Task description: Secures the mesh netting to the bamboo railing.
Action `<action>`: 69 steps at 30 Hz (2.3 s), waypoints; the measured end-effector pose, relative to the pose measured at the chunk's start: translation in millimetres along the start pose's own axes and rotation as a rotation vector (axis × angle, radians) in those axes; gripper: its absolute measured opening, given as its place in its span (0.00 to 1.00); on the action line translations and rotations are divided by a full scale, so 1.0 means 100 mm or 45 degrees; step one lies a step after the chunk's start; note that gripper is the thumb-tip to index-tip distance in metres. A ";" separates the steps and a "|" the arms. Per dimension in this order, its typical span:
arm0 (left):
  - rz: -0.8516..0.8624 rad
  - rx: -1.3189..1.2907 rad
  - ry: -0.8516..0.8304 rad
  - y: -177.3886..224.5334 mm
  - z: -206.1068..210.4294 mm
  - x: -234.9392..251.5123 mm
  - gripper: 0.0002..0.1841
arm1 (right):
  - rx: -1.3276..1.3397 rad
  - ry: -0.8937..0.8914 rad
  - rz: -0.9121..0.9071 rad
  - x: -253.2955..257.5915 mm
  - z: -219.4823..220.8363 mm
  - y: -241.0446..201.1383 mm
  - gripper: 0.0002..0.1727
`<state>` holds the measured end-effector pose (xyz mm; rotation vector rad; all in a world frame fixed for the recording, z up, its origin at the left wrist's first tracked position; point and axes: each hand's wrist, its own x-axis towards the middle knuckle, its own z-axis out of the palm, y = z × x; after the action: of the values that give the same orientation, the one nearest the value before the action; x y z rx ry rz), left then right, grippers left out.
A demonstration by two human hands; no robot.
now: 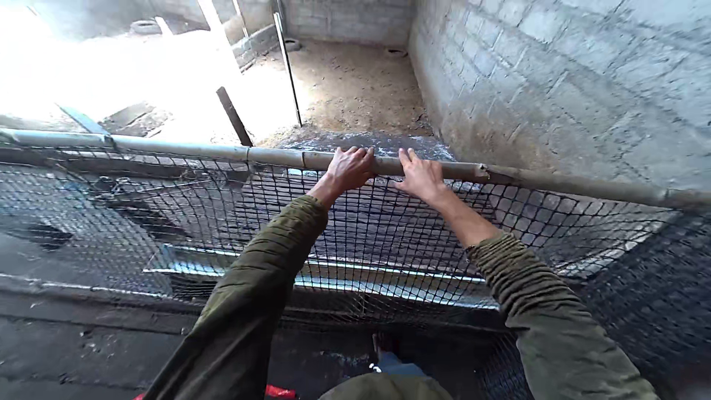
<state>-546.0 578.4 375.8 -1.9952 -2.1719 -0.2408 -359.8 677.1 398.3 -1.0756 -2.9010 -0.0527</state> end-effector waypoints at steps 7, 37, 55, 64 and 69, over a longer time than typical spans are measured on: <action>0.037 -0.021 -0.098 0.06 -0.04 -0.02 0.46 | -0.019 -0.024 -0.035 0.15 -0.03 0.14 0.31; -0.007 -0.060 0.430 0.43 0.33 0.17 0.21 | 0.018 -0.023 -0.188 0.23 -0.03 0.24 0.23; -0.132 -0.313 -0.056 0.35 0.02 0.37 0.20 | 0.101 -0.073 -0.216 0.26 -0.06 0.32 0.22; -0.131 -0.249 -0.109 0.32 0.03 0.42 0.22 | 0.430 0.208 -0.144 -0.19 -0.51 0.80 0.18; -0.097 -0.246 -0.087 0.33 0.02 0.39 0.22 | 0.755 0.215 0.029 -0.88 -0.30 0.60 0.16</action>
<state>-516.4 619.8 382.8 -2.0485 -2.3510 -0.4143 -252.8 663.9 423.8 -0.9313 -2.4913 0.6386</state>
